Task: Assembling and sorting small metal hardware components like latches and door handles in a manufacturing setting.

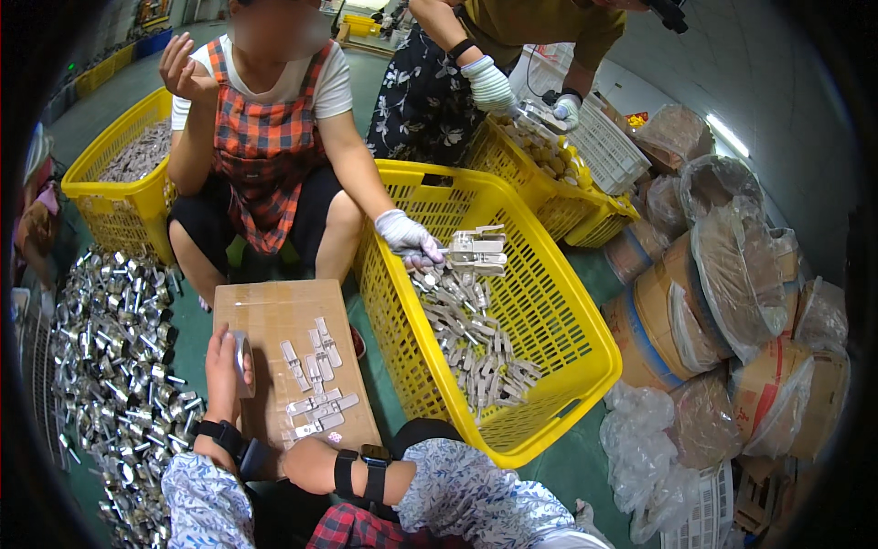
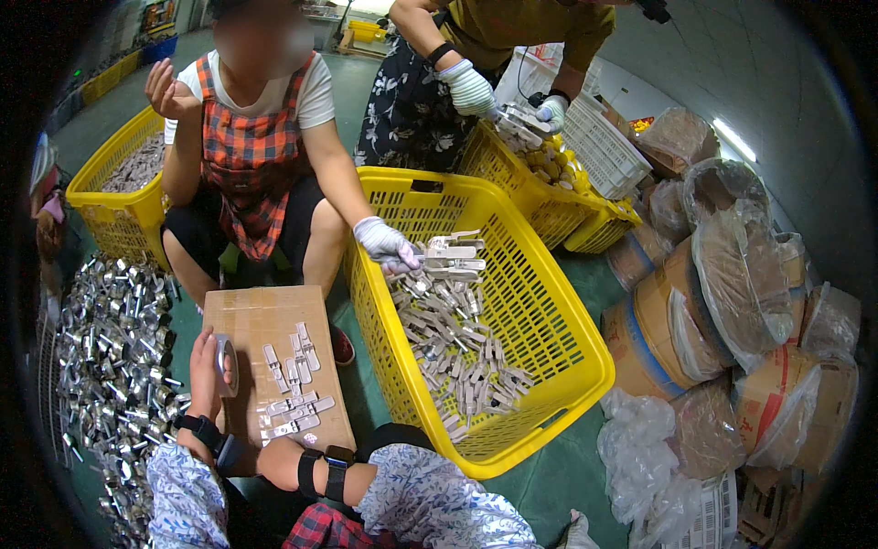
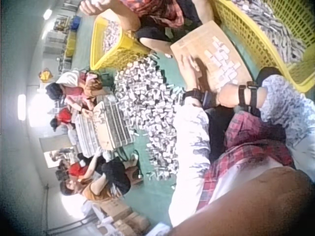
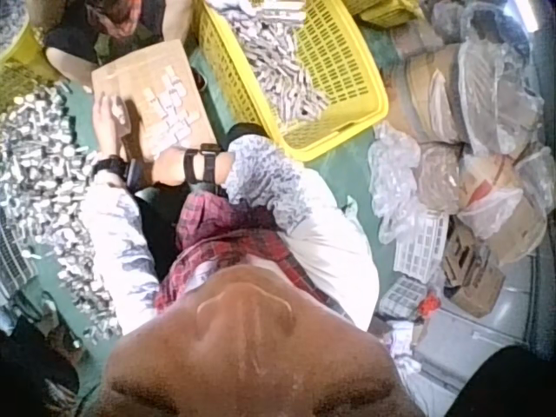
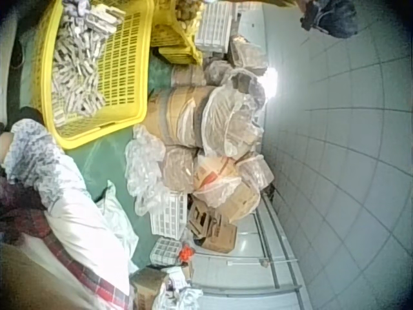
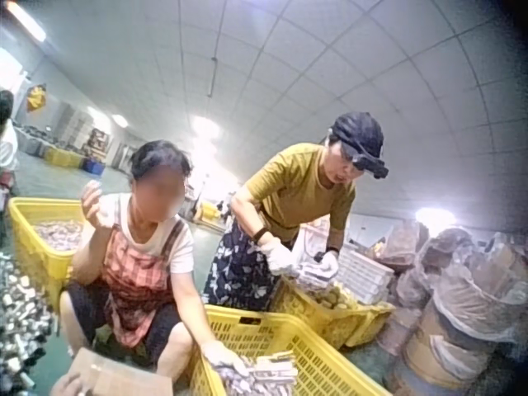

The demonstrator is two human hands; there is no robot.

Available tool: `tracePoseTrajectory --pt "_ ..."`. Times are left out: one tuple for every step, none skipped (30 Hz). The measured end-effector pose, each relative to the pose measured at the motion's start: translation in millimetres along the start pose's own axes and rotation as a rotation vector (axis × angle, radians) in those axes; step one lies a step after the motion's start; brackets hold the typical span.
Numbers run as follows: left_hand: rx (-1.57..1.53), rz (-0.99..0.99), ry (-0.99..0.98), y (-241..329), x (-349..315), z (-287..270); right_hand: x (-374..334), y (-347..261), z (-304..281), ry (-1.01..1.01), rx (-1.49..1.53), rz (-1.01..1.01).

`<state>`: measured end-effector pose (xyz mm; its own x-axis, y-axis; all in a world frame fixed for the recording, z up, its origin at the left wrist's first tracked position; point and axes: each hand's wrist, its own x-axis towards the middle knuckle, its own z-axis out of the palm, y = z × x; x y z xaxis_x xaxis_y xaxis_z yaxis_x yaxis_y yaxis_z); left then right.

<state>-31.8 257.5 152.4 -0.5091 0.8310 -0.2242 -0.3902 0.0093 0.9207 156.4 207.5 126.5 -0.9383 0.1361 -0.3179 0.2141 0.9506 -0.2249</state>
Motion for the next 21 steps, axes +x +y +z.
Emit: tracePoseTrajectory --pt "0.001 0.003 -0.003 -0.5 0.2 0.4 -0.2 0.4 1.6 0.008 0.001 0.005" --pt "0.002 0.006 -0.006 -1.1 0.4 0.8 -0.6 0.7 2.9 0.015 0.002 0.01" --pt "0.002 0.01 -0.008 -1.3 0.7 0.1 -0.5 0.7 2.5 0.019 0.005 0.01" --pt "0.001 0.013 -0.01 -1.4 0.9 0.0 -0.4 0.7 2.0 0.022 0.007 0.01" --pt "0.001 0.015 -0.01 -1.4 1.1 -0.3 -0.2 0.6 1.4 0.024 0.009 0.009" --pt "-0.005 0.013 -0.008 -2.1 1.2 0.0 -0.3 0.8 0.4 0.005 0.008 0.007" --pt "-0.009 0.012 -0.007 -2.2 1.1 0.5 -0.7 0.6 -1.3 -0.005 0.008 0.006" --pt "-0.012 0.011 -0.006 -2.3 0.9 1.0 -1.2 0.5 -3.1 -0.015 0.007 0.005" --pt "-0.004 0.011 -0.004 -1.2 0.2 1.2 -2.6 -0.5 -6.8 -0.019 0.004 0.005" --pt "0.0 0.01 -0.002 -1.5 0.3 0.7 -2.6 -0.8 -7.2 -0.02 0.003 0.004" --pt "0.003 0.01 0.0 -2.0 0.4 0.2 -2.8 -1.0 -7.5 -0.023 0.002 0.004" --pt "-0.002 0.01 -0.001 -3.1 1.4 -0.5 -2.8 -1.0 -6.9 -0.009 -0.001 0.002" --pt "-0.004 0.011 -0.001 -3.4 1.8 -1.0 -2.5 -0.8 -5.4 -0.002 -0.003 0.001" --pt "-0.007 0.012 0.0 -3.7 2.1 -1.4 -2.1 -0.6 -4.1 0.005 -0.005 -0.001" --pt "-0.015 0.01 -0.005 -4.2 2.4 -1.4 -1.2 -0.3 -1.9 0.004 -0.005 0.006" --pt "-0.02 0.009 -0.007 -4.6 2.6 -1.3 -1.0 -0.1 -0.3 0.003 -0.004 0.01" --pt "-0.024 0.008 -0.01 -5.1 2.8 -1.2 -0.8 -0.1 0.8 0.002 -0.004 0.014" --pt "-0.029 0.002 0.0 -5.5 3.1 -1.3 -1.3 -0.9 -0.9 0.004 -0.008 0.017" --pt "-0.031 -0.001 0.006 -5.7 3.1 -1.7 -1.6 -1.9 -3.1 0.005 -0.009 0.019" --pt "-0.033 -0.004 0.011 -5.8 3.2 -1.9 -2.1 -3.1 -6.2 0.007 -0.011 0.02" --pt "-0.027 -0.001 0.003 -5.5 2.9 -2.6 -3.0 -5.8 -15.5 -0.051 -0.017 0.05"
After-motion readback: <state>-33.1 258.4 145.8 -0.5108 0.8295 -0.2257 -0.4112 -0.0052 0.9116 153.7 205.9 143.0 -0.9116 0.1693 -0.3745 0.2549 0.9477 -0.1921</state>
